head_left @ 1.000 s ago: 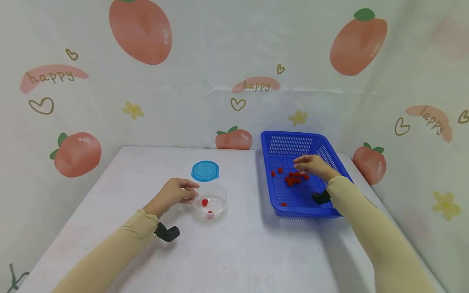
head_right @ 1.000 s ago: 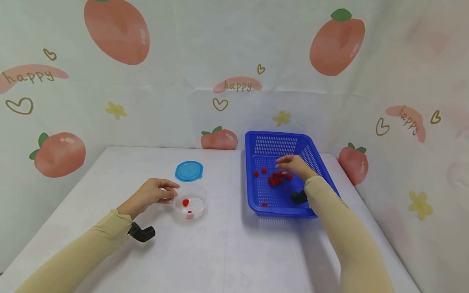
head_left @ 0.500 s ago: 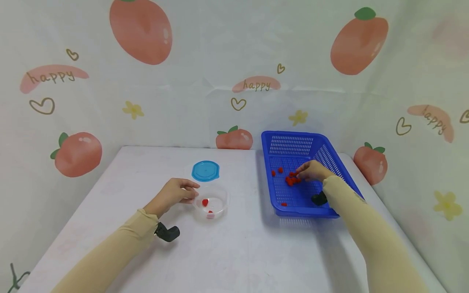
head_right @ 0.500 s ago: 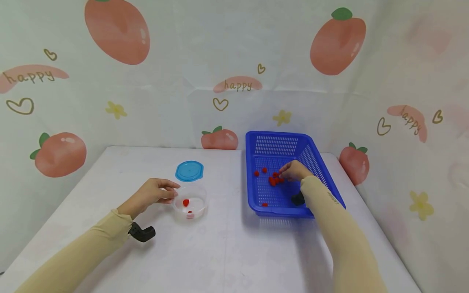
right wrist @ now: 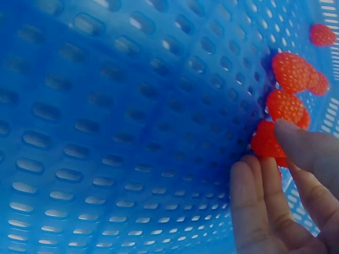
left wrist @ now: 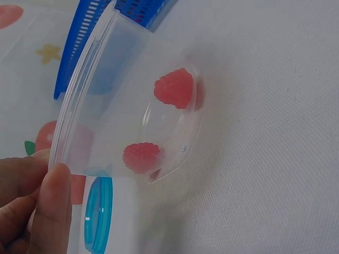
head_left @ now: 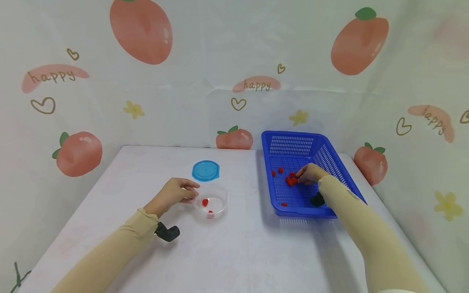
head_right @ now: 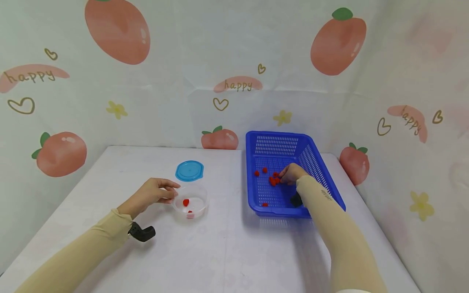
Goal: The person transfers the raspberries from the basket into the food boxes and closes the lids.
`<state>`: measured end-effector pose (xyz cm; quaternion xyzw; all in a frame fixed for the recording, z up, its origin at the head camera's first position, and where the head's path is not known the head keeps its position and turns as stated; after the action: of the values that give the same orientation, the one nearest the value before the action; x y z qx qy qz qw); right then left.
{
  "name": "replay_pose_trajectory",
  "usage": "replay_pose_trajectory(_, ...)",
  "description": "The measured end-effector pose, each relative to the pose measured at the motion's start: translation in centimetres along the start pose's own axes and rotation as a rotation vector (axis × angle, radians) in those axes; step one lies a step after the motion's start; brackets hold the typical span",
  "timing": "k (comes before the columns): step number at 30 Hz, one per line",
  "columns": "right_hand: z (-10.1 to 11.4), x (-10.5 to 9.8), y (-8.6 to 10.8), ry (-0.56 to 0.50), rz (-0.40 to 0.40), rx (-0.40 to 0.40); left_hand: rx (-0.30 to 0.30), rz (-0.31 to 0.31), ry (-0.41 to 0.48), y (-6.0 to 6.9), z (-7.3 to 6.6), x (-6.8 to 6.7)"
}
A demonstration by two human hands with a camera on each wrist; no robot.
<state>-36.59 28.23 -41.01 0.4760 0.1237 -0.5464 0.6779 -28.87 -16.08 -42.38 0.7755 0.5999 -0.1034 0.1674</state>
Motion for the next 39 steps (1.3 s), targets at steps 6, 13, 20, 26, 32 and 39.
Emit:
replay_pose_trajectory(6,0.2,0.2,-0.3,-0.007,-0.012,-0.004,-0.008,-0.007,-0.009,-0.1,0.2,0.0)
replay_pose_trajectory(13,0.3,0.1,-0.3,-0.006,-0.007,-0.017,0.002,-0.005,0.004,-0.1,0.2,0.0)
replay_pose_trajectory(20,0.2,-0.4,0.4,-0.052,-0.01,-0.015,-0.001,-0.004,0.001,-0.1,0.2,0.0)
replay_pose_trajectory(26,0.0,-0.7,0.9,-0.089,0.005,-0.04,0.014,0.0,0.017,0.0,0.2,-0.1)
replay_pose_trajectory(32,0.1,-1.3,1.5,-0.163,0.009,-0.046,0.03,0.005,0.029,0.0,0.1,-0.1)
replay_pose_trajectory(39,1.7,-1.6,3.5,-0.266,0.023,-0.117,0.049,0.019,0.045,0.1,0.0,-0.1)
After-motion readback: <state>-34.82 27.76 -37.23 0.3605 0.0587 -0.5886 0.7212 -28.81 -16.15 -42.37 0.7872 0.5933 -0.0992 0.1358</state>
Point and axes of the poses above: each hand's wrist, its own y-axis away from the middle knuckle, its own x-axis out of the palm, z = x × y, the point moved 5 cm from there along -y, towards the middle knuckle, and after that the axes turned 10 degrees about x, right-handed, at the moved point
